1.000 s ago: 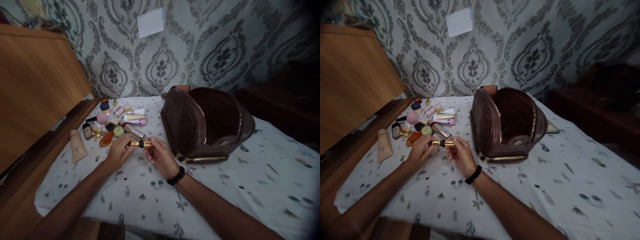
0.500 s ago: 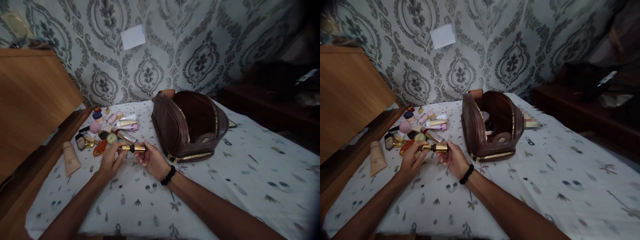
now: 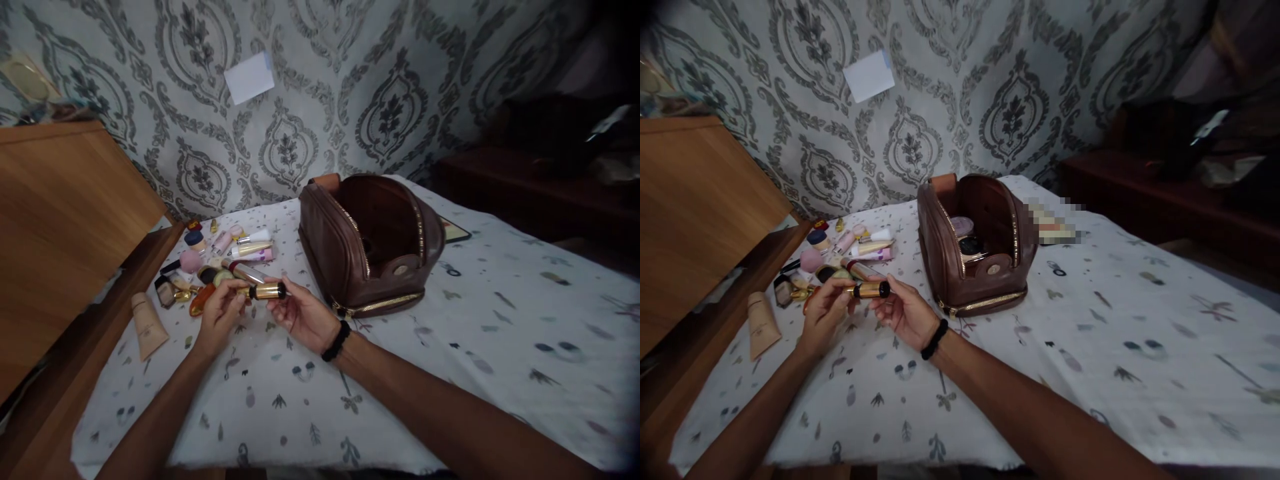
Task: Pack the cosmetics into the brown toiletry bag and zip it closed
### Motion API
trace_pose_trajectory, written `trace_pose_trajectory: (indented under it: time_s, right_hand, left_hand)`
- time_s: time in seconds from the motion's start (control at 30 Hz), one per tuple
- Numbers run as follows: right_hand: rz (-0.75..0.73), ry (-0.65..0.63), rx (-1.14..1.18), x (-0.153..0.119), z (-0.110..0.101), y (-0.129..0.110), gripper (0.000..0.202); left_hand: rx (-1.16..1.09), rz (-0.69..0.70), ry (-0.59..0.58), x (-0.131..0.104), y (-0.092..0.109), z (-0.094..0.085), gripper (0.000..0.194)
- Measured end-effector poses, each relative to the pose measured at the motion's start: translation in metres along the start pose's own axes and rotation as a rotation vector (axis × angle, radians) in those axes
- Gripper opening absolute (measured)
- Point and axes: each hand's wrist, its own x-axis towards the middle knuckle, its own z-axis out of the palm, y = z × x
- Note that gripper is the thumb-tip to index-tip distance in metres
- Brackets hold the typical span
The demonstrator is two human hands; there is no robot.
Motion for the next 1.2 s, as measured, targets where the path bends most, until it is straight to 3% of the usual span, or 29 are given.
trace_pose_trajectory:
  time_s: [0.3,0.43,0.7,0.93,1.1,1.2]
  right_hand:
    - [-0.018,-0.103,0.059,0.001,-0.003,0.002,0.021]
    - [-0.009,-0.108,0.045,0.001,-0.004,0.002,0.025]
    - [0.064,-0.154,-0.015,-0.001,-0.006,0.004,0.043]
    - [0.111,-0.154,-0.048,0.001,-0.008,0.005,0.059]
    - [0.176,-0.1,-0.131,0.004,-0.001,0.011,0.05]
    - [0.233,-0.164,-0.277,-0.002,-0.002,0.014,0.048]
  left_hand:
    - [-0.155,-0.084,-0.072,0.004,0.0,0.002,0.027]
    - [-0.172,-0.1,-0.042,0.004,-0.001,0.002,0.027]
    - [0.074,-0.081,0.073,0.006,0.008,-0.008,0.03]
    - [0.352,0.086,-0.022,0.026,0.045,-0.013,0.03]
    - [0.463,0.12,-0.002,0.049,0.089,-0.01,0.035]
    - [0.447,0.141,0.025,0.064,0.12,0.003,0.034]
